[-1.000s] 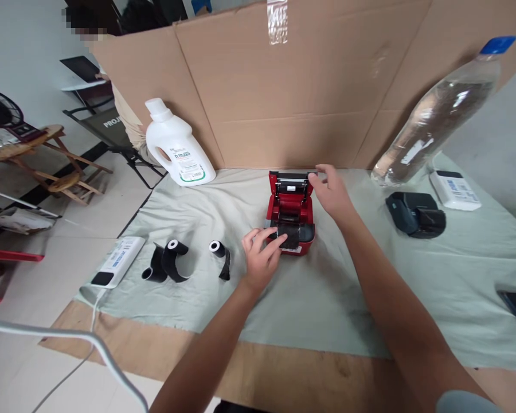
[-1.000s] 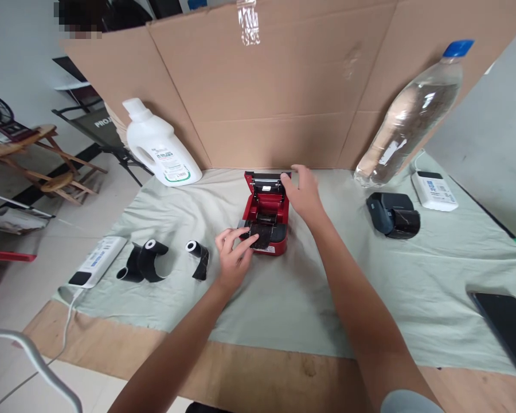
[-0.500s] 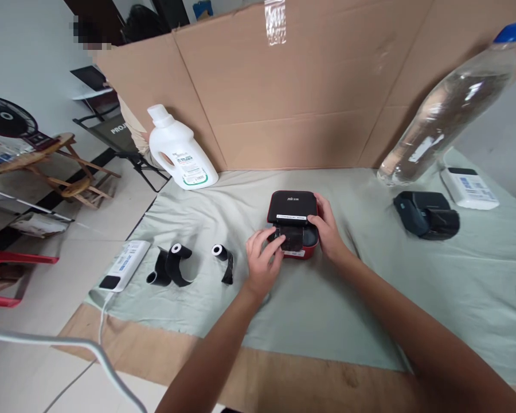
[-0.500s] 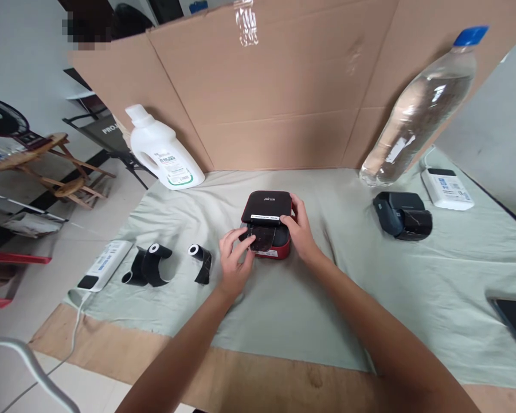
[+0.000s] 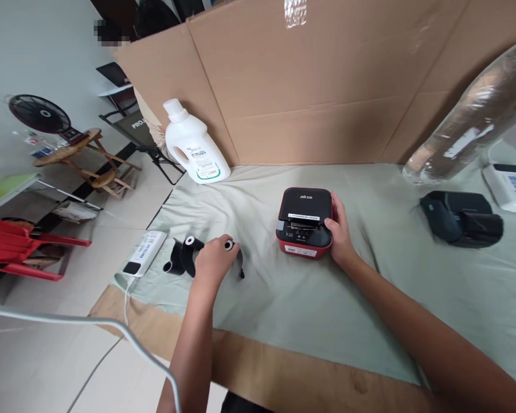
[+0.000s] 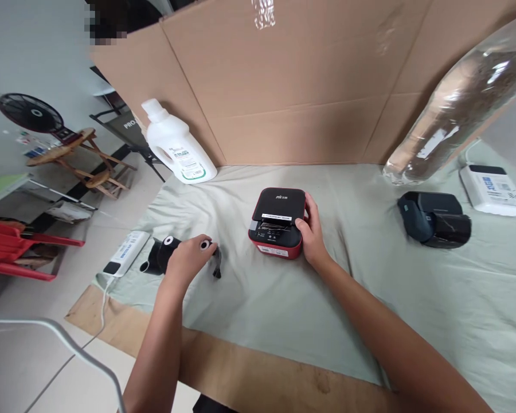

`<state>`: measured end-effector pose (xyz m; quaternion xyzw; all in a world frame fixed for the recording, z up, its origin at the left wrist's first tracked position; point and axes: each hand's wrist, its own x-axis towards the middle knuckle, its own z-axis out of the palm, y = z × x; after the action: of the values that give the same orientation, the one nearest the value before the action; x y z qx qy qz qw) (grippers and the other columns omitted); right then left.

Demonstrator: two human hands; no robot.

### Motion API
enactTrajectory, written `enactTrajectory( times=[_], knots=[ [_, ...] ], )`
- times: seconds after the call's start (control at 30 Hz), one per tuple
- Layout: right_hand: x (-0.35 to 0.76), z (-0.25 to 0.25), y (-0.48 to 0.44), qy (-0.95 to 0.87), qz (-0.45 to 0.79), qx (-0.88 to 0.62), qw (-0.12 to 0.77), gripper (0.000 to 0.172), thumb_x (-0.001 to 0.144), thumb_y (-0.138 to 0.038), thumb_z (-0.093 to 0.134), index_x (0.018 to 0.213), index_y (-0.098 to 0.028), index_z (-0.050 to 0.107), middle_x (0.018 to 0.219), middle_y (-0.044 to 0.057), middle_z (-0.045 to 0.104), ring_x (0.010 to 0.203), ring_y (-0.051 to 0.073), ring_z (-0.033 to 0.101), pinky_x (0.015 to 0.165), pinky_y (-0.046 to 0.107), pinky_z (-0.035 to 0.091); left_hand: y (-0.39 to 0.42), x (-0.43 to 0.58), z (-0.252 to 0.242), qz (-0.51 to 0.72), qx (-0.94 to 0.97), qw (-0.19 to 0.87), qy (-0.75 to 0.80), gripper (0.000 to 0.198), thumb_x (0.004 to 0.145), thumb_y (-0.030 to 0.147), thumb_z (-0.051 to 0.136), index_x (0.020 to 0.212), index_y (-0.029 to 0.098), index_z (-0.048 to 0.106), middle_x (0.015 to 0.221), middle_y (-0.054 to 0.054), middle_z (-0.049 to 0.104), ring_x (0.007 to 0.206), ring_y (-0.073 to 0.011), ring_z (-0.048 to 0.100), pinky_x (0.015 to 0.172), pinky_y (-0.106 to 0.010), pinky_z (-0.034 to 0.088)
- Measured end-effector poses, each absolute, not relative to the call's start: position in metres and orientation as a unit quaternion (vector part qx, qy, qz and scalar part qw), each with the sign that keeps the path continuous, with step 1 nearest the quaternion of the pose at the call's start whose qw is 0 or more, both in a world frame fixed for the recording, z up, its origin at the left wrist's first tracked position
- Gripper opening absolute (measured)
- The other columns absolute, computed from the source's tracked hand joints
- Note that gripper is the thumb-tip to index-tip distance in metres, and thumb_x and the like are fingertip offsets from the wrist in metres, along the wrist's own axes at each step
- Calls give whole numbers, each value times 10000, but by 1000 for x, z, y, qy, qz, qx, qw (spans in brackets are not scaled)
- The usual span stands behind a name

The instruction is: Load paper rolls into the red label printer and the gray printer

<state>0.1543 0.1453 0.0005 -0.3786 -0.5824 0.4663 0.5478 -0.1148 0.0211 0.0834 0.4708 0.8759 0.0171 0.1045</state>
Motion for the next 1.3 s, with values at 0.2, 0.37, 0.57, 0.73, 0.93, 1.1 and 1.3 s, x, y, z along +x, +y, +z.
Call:
enactTrajectory(
  times=[0.2,0.37,0.57,0.73,0.93,1.1,1.3],
  knots=[
    [155,1,145,-587,472,-368,544,685,893,-420,509,1548,-300,350,1631,25,394,1509,224,359,1224,387,344,-8,-132,84,83,467,56,879,338,880,271,517,1137,242,735,1079,-79,768,1045,-300,699,864,-356,521],
    [155,0,146,-582,478,-365,548,681,891,-424,514,1542,-300,357,1622,36,404,1501,228,374,1219,399,353,-17,-154,69,38,482,46,874,429,871,167,506,1274,105,643,1176,-167,729,1119,-312,676,938,-371,516],
    [155,-1,147,-576,484,-356,554,664,878,-420,534,1521,-332,396,1611,16,423,1497,233,379,1221,421,354,-28,-148,61,101,511,-41,853,384,877,184,550,1244,145,656,1318,-184,670,1247,-366,579,1051,-523,462],
    [154,-5,152,-561,494,-378,546,737,820,-360,514,1541,-338,364,1606,-4,427,1496,236,387,1225,442,358,11,-83,66,433,575,6,694,294,970,320,523,1201,217,673,1251,-104,709,1200,-268,635,1055,-451,492],
    [156,-3,157,-536,539,-390,519,781,792,-321,502,1550,-373,323,1623,-28,402,1499,242,390,1221,473,367,101,-27,54,518,423,443,597,455,909,264,584,1359,221,631,1439,-93,628,1360,-279,568,1088,-395,484],
    [163,-1,160,-574,535,-371,497,750,776,-292,532,1509,-359,388,1599,-16,437,1500,251,384,1227,465,356,111,-33,47,539,378,566,497,578,834,245,648,1410,222,616,1456,-48,618,1383,-280,545,1159,-406,423],
    [163,4,156,-549,557,-361,508,738,771,-268,567,1491,-338,417,1583,2,462,1482,255,410,1229,452,352,107,-37,46,540,356,600,471,630,777,289,750,1393,221,636,1406,-69,658,1353,-294,569,1155,-415,416]
  ],
)
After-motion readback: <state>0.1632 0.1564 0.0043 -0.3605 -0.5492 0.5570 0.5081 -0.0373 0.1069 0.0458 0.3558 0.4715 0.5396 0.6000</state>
